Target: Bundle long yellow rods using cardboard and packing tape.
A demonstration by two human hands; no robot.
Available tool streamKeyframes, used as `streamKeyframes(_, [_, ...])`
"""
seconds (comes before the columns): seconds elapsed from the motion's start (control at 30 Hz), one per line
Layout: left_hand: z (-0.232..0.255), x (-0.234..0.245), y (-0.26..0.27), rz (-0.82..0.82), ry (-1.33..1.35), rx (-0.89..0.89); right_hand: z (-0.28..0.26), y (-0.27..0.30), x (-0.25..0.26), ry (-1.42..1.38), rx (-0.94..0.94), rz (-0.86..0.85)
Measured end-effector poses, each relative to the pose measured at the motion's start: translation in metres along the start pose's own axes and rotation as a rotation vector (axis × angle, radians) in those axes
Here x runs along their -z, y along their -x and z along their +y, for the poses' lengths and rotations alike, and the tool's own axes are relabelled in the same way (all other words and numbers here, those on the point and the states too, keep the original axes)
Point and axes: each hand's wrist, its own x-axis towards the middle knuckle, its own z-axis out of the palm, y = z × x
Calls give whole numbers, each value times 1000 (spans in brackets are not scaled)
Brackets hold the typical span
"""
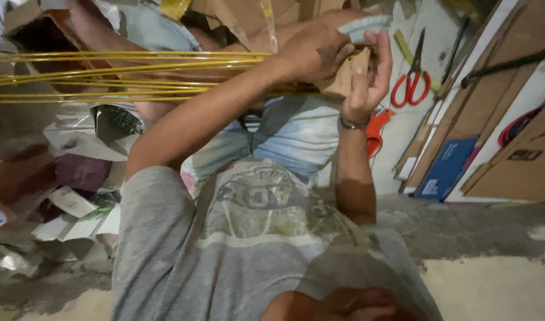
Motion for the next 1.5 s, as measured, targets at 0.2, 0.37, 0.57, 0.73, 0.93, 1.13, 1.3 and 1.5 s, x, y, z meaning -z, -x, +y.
streamKeyframes(0.2, [33, 8, 8, -75, -485, 140, -9, -10, -10, -47, 13, 52])
streamKeyframes(0.37, [47, 11, 23, 60, -468, 16, -16, -20, -20, -42, 117, 69])
streamKeyframes(0.57, [44, 23, 20, 10, -61, 280, -5, -10, -11, 121, 134, 81])
streamKeyframes(0.73, [22, 28, 8, 81, 202, 74, -27, -20, -19, 277, 121, 99])
streamKeyframes(0.93, [43, 10, 21, -5, -151, 305, -37, -27, -28, 237, 52, 95])
streamKeyframes(1.13, [52, 15, 40, 242, -479, 31, -29, -26, -24, 218, 117, 67])
streamKeyframes(1.3, [58, 18, 66, -56, -727, -50, -37, -25, -24, 206, 41, 59])
streamKeyframes(1.5, [55, 27, 59, 113, -625, -119, -4, -22, -10, 127, 53, 151])
